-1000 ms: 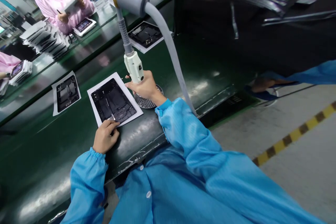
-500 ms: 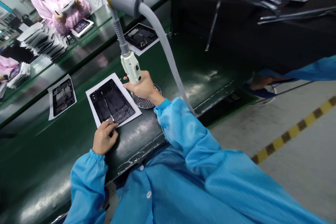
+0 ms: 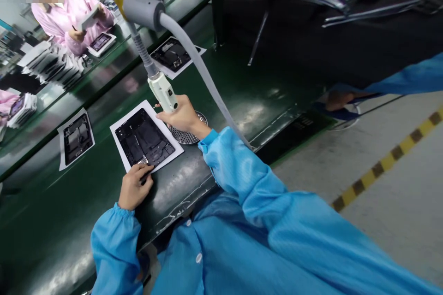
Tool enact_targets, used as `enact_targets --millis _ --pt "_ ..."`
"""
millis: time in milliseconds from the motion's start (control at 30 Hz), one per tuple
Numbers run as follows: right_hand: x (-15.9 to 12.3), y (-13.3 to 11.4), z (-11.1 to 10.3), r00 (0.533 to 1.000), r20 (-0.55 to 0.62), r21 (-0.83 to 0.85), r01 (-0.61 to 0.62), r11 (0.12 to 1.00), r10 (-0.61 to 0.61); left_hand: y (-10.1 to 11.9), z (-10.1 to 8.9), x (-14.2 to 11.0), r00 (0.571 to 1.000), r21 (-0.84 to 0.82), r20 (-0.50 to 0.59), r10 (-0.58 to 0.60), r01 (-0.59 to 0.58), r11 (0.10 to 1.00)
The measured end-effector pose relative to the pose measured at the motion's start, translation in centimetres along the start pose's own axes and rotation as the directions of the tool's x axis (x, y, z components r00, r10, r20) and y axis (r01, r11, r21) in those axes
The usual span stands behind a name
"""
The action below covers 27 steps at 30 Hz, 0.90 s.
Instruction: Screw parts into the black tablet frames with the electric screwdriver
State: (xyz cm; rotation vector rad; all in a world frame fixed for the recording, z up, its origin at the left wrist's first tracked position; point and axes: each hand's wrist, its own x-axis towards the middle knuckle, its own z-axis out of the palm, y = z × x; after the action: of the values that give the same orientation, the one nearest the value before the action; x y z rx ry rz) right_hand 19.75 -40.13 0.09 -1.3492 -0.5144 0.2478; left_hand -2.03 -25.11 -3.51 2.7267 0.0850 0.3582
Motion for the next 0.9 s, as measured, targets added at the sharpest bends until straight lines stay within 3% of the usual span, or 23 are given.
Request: enact_targets --millis 100,233,333,500,700,900 --pt "0.5 -0.7 -0.7 0.996 -0.036 -0.036 0.081 0.996 -0.082 -0.4 -1.2 0.6 0.995 -0.105 0.006 -0.101 0.101 0.989" --pt "1.5 -2.1 -2.4 0.972 -0.106 -0.105 0.199 0.974 -0.21 -0.9 -1.2 1.5 0.968 -0.011 -0.113 -0.224 0.225 0.974" --pt "2.0 -3.1 -3.8 0.963 -0.102 -0.148 0.235 0.961 -0.251 -1.1 -0.5 2.0 0.963 0.078 -0.079 -0.257 0.263 0.962" --pt "1.5 -4.0 -4.6 0.959 -0.078 -0.195 0.254 0.947 -0.274 -0.9 -0.6 2.7 0.954 0.035 -0.063 -0.292 0.294 0.955" --pt "-0.4 -3.4 -1.8 0.972 -0.012 -0.106 0.233 0.967 -0.236 -0.1 -1.0 3.1 0.892 -0.13 -0.08 -0.445 0.433 0.892" --pt "-1.7 -1.3 2.6 0.974 0.109 0.032 0.195 0.98 -0.197 1.1 0.7 2.2 0.867 -0.336 -0.032 -0.498 0.46 0.822"
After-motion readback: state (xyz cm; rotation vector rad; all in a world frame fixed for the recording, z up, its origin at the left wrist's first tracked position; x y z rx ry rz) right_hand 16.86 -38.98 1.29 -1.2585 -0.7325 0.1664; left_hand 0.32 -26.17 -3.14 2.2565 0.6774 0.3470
